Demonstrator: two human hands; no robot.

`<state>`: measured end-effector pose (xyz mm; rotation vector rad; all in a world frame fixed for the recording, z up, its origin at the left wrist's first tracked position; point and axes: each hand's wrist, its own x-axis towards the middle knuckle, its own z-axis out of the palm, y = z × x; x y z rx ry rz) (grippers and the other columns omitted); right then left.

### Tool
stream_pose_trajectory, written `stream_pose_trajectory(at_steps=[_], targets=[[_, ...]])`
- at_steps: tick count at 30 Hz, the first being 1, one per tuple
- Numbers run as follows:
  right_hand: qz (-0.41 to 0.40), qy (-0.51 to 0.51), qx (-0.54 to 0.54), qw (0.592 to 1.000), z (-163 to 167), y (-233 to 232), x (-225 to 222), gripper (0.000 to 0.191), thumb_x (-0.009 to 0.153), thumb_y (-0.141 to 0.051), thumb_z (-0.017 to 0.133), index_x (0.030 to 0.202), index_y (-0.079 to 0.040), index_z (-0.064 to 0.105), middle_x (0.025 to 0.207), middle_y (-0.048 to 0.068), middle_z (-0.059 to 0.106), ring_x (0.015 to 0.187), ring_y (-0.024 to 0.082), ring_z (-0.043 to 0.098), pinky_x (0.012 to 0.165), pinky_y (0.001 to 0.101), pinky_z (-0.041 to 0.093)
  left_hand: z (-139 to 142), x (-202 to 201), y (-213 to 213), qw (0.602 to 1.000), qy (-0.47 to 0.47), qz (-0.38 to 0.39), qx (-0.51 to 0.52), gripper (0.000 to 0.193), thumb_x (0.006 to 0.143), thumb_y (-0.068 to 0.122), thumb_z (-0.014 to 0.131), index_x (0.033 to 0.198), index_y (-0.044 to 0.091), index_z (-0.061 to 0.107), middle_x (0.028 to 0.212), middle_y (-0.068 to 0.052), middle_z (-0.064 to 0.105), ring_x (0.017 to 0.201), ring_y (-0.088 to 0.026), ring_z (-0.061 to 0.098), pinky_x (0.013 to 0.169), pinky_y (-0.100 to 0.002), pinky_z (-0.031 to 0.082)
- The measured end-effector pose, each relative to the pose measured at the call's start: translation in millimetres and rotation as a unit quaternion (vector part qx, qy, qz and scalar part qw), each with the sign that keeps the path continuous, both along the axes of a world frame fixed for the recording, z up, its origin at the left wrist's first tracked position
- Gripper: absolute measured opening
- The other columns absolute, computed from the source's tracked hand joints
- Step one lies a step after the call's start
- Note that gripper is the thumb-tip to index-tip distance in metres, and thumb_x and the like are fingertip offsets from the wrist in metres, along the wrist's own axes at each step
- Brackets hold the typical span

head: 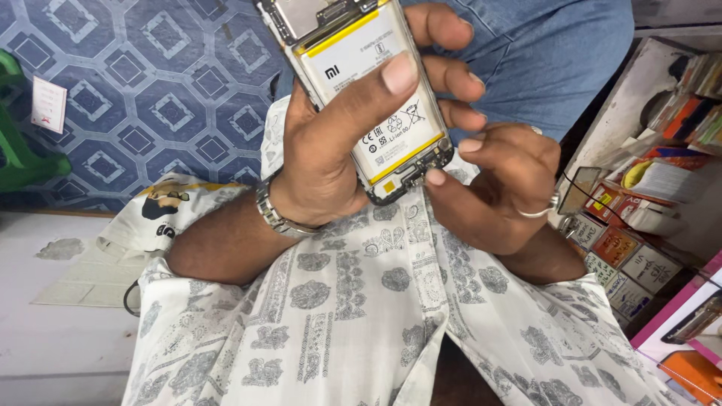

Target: The person repairs a disassembled smartphone, using a screwdriver to unscrew components from the phone body, then uses a blue electric screwdriver to remove screws from the phone's back cover while seated on the floor.

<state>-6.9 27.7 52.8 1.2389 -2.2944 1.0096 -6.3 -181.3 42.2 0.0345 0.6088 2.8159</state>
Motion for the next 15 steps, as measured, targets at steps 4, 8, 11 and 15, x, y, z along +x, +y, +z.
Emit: stream_pose_trajectory(at_steps=[4, 8, 11, 15], targets=[[0.024, 0.003, 0.023, 0.999, 0.6, 2.1, -3.2, 0.036, 0.085, 0.011, 0.083, 0.113, -0.009, 0.070, 0.123, 0.016, 0.047, 0.100, 0.029, 0.054, 0.073, 0.0377, 0.054, -0.1, -0.6, -0.4, 1.000, -0.002, 0.000, 0.003, 0.024, 0.122, 0.011, 0.056, 0.135, -0.007, 0.048, 0.132, -0.018, 0.053, 0.112, -0.025, 0.063, 0.097, -0.042, 0.060], [0.026, 0.029, 0.021, 0.999, -6.3, -0.6, -1.8, 0.033, 0.082, 0.009, 0.081, 0.109, -0.007, 0.073, 0.118, 0.015, 0.049, 0.097, 0.029, 0.051, 0.072, 0.0373, 0.056, 0.4, -2.1, -0.6, 1.000, -0.002, -0.002, -0.008, 0.024, 0.123, 0.011, 0.057, 0.136, -0.007, 0.049, 0.132, -0.018, 0.053, 0.111, -0.024, 0.063, 0.097, -0.041, 0.060], [0.022, 0.019, 0.010, 1.000, -7.0, -2.5, -1.4, 0.036, 0.085, 0.010, 0.081, 0.115, -0.008, 0.073, 0.121, 0.016, 0.051, 0.105, 0.029, 0.051, 0.074, 0.0378, 0.054, -0.2, -2.3, 0.4, 1.000, -0.003, -0.005, -0.007, 0.025, 0.122, 0.012, 0.058, 0.136, -0.007, 0.048, 0.132, -0.018, 0.053, 0.111, -0.025, 0.063, 0.097, -0.041, 0.059], [0.008, 0.030, 0.008, 0.999, -4.1, -3.3, -2.8, 0.037, 0.085, 0.008, 0.084, 0.111, -0.004, 0.063, 0.116, 0.018, 0.050, 0.099, 0.029, 0.054, 0.071, 0.0392, 0.054, 0.3, -3.7, 2.6, 1.000, -0.002, -0.016, 0.000, 0.032, 0.120, 0.016, 0.059, 0.138, -0.008, 0.046, 0.133, -0.021, 0.053, 0.111, -0.026, 0.063, 0.097, -0.043, 0.059]])
